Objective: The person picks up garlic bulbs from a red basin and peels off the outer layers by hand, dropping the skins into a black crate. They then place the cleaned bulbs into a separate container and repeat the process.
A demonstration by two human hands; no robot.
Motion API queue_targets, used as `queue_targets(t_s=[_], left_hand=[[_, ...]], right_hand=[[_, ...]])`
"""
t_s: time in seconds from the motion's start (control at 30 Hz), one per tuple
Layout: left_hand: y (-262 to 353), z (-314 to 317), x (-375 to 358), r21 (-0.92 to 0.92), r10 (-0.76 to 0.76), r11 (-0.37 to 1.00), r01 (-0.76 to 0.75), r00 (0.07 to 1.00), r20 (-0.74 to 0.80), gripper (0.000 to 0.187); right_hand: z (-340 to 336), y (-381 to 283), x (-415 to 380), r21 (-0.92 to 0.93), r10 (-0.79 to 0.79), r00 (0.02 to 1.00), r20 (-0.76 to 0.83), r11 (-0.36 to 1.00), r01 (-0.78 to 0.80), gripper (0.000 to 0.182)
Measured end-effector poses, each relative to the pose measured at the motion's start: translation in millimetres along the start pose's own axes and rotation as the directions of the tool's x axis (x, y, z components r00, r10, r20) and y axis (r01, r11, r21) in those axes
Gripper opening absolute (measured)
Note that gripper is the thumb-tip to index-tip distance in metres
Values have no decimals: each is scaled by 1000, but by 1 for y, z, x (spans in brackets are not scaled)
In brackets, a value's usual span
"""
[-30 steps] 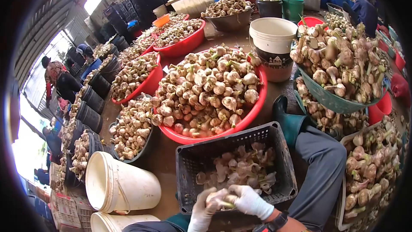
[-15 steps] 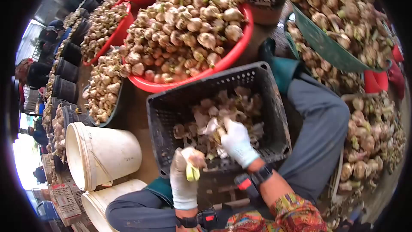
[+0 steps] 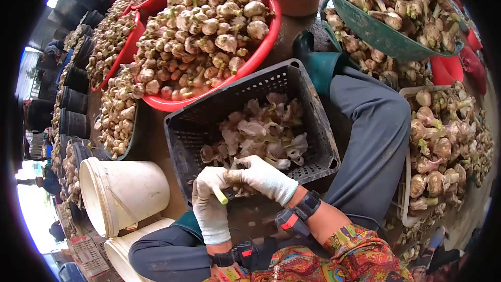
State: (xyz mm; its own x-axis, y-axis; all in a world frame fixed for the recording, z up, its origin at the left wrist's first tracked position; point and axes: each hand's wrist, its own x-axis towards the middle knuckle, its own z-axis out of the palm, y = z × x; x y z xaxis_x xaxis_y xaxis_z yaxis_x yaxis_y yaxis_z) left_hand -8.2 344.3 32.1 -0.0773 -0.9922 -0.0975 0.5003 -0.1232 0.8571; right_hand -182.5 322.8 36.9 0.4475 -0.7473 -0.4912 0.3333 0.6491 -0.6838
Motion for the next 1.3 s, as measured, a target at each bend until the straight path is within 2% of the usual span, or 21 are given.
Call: queue_targets(t_s=[0.07, 0.13, 0.17, 0.2, 0.33, 0.47, 0.53, 0.57, 0.6, 0.67, 0.73, 0.77, 0.8, 0.87, 0.93, 1.0, 1.07, 1.13, 1.2, 1.27, 1.3], left_hand=[[-4, 7, -2, 51, -52, 997, 57, 994, -98, 49], [-2, 10, 0, 14, -170, 985, 173, 977, -126, 48], [-4, 8, 1, 199, -151, 962, 187, 971, -185, 50], [0, 4, 3, 203, -227, 943, 265, 955, -192, 52], [-1, 8, -1, -38, -239, 971, 236, 953, -187, 51], [-6, 6, -12, -252, -224, 948, 196, 971, -87, 54], [6, 14, -21, -304, -195, 940, 155, 976, -103, 52], [13, 17, -18, -355, -177, 927, 123, 976, -126, 50], [17, 16, -16, -351, -159, 930, 108, 980, -119, 50], [19, 10, -15, -396, -27, 918, 7, 999, -44, 43], [14, 9, -14, -372, -38, 928, 6, 996, -78, 42], [12, 13, -16, -211, -26, 977, -8, 987, -156, 40], [9, 16, -16, -43, 0, 999, -10, 974, -228, 39], [2, 14, -15, -70, 15, 997, -28, 984, -179, 37], [-4, 12, -13, 62, 66, 997, -54, 973, -220, 39], [-6, 14, -13, 29, 19, 999, -13, 974, -224, 41], [-10, 16, -9, -76, -51, 996, 38, 983, -177, 41], [-13, 12, -7, -120, -102, 990, 77, 971, -217, 48], [-7, 14, -6, 57, -175, 979, 197, 947, -271, 55], [9, 22, -7, 211, -204, 933, 290, 912, -355, 57], [16, 36, -4, 251, -269, 892, 376, 888, -373, 55]], right_hand=[[-10, 10, 7, -23, -52, 995, -84, 998, 51, 29], [-9, 6, 10, -412, -190, 960, -203, 907, 92, 30], [-5, 3, 7, -483, -232, 961, -150, 866, 133, 29], [1, -5, 3, -662, -257, 956, -142, 743, 101, 28], [0, 8, 13, -515, -288, 911, -296, 851, 101, 27], [-2, 19, 29, -580, -468, 768, -437, 799, 158, 26], [-21, 18, 39, -707, -481, 713, -510, 706, -30, 27], [-35, 16, 38, -840, -520, 721, -458, 518, -160, 29], [-36, 6, 30, -904, -437, 799, -413, 299, -304, 30], [-17, -12, 3, -952, -587, 755, -292, 257, -168, 34], [7, -20, -13, -861, -691, 715, -106, 424, 282, 45], [18, -16, -21, -752, -596, 795, -112, 573, 324, 40], [28, -17, -25, -620, -496, 863, -95, 708, 339, 36], [29, -8, -13, -611, -428, 894, -129, 744, 269, 33], [29, -8, -9, -552, -335, 927, -170, 812, 192, 30], [27, 1, -6, -792, -584, 801, -133, 548, 269, 20], [20, 5, 3, -782, -590, 784, -193, 575, 240, 14], [11, 7, 13, -460, -376, 869, -322, 864, 204, 18], [5, 5, 8, -398, -334, 888, -317, 896, 195, 15], [3, 0, 4, -853, -729, 671, -137, 432, 294, 16], [4, 3, 4, -917, -771, 636, -45, 284, 280, 13]])
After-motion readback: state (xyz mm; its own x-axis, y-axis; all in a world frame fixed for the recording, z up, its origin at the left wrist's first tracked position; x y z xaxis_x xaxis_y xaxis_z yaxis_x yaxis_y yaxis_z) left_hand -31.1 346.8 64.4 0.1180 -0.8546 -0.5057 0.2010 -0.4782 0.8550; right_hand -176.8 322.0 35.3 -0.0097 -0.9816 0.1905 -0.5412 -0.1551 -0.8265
